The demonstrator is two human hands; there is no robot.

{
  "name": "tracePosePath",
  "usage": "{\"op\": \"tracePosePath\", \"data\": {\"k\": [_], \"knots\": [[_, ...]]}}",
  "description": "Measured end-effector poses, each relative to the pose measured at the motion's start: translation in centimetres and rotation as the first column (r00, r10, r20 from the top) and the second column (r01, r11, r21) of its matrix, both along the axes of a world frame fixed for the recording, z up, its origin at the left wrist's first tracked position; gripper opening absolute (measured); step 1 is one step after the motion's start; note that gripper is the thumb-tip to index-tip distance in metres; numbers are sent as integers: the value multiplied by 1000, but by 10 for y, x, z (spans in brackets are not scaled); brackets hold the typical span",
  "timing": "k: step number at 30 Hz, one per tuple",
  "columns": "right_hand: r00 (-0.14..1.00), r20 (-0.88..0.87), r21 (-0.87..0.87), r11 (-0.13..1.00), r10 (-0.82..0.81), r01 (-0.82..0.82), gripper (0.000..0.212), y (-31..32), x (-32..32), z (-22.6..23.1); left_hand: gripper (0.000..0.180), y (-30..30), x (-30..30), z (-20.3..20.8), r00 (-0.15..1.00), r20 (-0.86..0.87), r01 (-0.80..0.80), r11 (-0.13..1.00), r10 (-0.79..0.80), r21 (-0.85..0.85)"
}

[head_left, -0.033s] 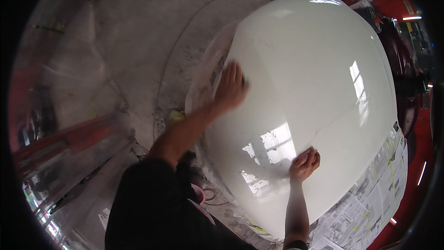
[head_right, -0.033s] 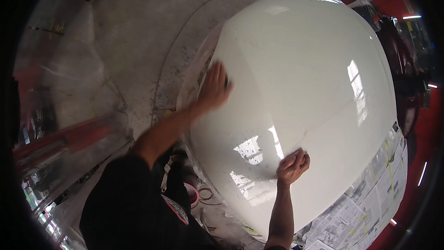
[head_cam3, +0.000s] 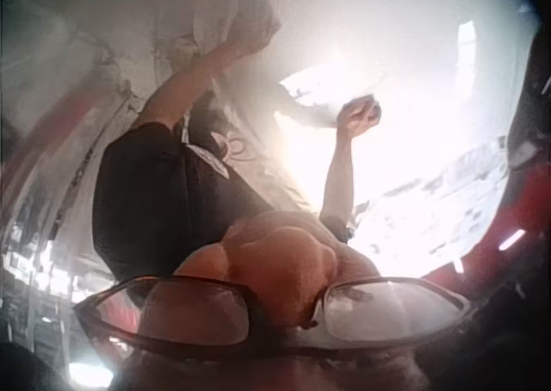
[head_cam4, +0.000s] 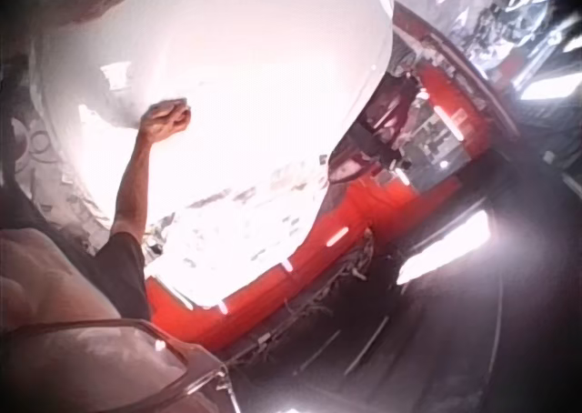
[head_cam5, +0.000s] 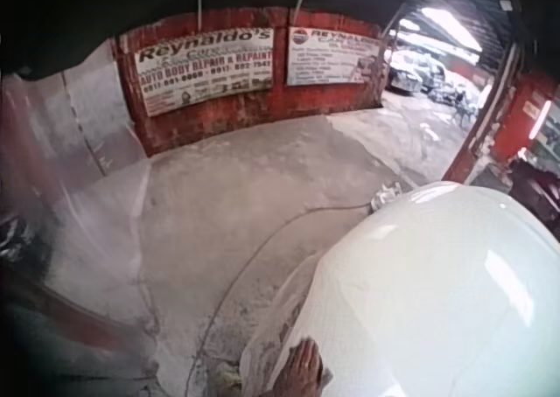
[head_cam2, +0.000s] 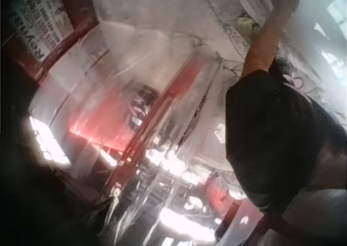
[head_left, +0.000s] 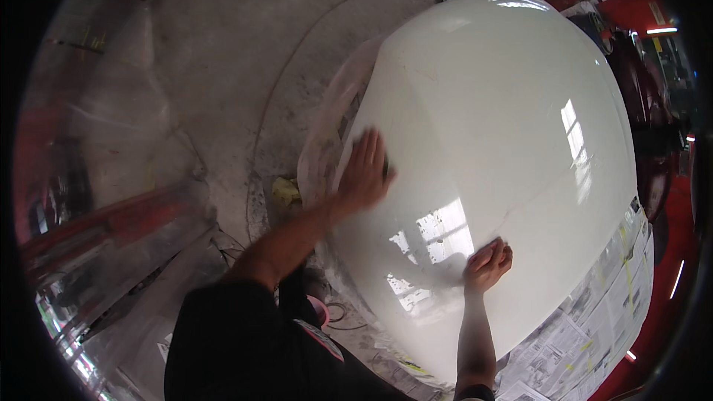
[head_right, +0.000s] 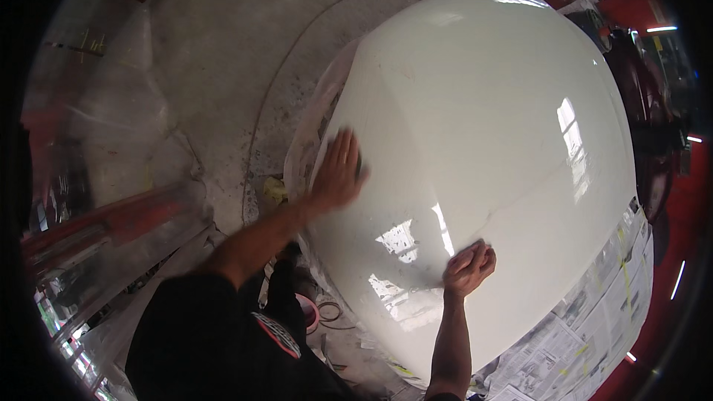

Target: The person uses a sanding block and a pink cloth to rub and wipe the surface of a white car hood. The person alternates between sanding and wiping motions across the hood, which is surrounded by protective newspaper and plastic sheeting.

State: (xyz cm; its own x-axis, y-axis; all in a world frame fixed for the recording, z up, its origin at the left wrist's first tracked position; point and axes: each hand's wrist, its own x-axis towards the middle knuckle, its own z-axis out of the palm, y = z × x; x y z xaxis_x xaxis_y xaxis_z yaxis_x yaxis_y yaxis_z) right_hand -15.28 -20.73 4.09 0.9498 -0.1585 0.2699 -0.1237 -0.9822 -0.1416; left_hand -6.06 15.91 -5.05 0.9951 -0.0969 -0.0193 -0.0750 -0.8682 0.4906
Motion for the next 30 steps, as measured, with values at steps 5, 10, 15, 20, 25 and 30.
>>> {"op": "tracePosePath", "data": {"k": [5, 10, 15, 20, 25, 30], "knots": [[998, 30, 51, 997, 55, -57, 47, 17, 14, -2, 81, 48, 171, -9, 938, 10, -342, 927, 347, -154], [996, 16, 61, 995, 82, -83, 45, 11, 11, -7, 78, 41, 159, -29, 958, 164, -222, 971, 235, -89], [999, 31, 64, 998, 19, -21, 44, -5, -1, -3, 80, -26, 10, 24, 950, 16, 311, 951, -310, -6], [998, 21, 81, 995, 65, -66, 45, 14, 16, -5, 77, 61, 236, 10, 988, 7, -152, 987, 152, -50], [998, 30, 25, 998, 51, -52, 44, -2, 4, -1, 79, -59, 79, 22, 994, 97, 50, 998, -54, 38], [998, 47, 112, 993, 29, -34, 39, 9, 10, 5, 78, 9, 160, 16, 978, 196, 60, 997, -67, 44]]}}
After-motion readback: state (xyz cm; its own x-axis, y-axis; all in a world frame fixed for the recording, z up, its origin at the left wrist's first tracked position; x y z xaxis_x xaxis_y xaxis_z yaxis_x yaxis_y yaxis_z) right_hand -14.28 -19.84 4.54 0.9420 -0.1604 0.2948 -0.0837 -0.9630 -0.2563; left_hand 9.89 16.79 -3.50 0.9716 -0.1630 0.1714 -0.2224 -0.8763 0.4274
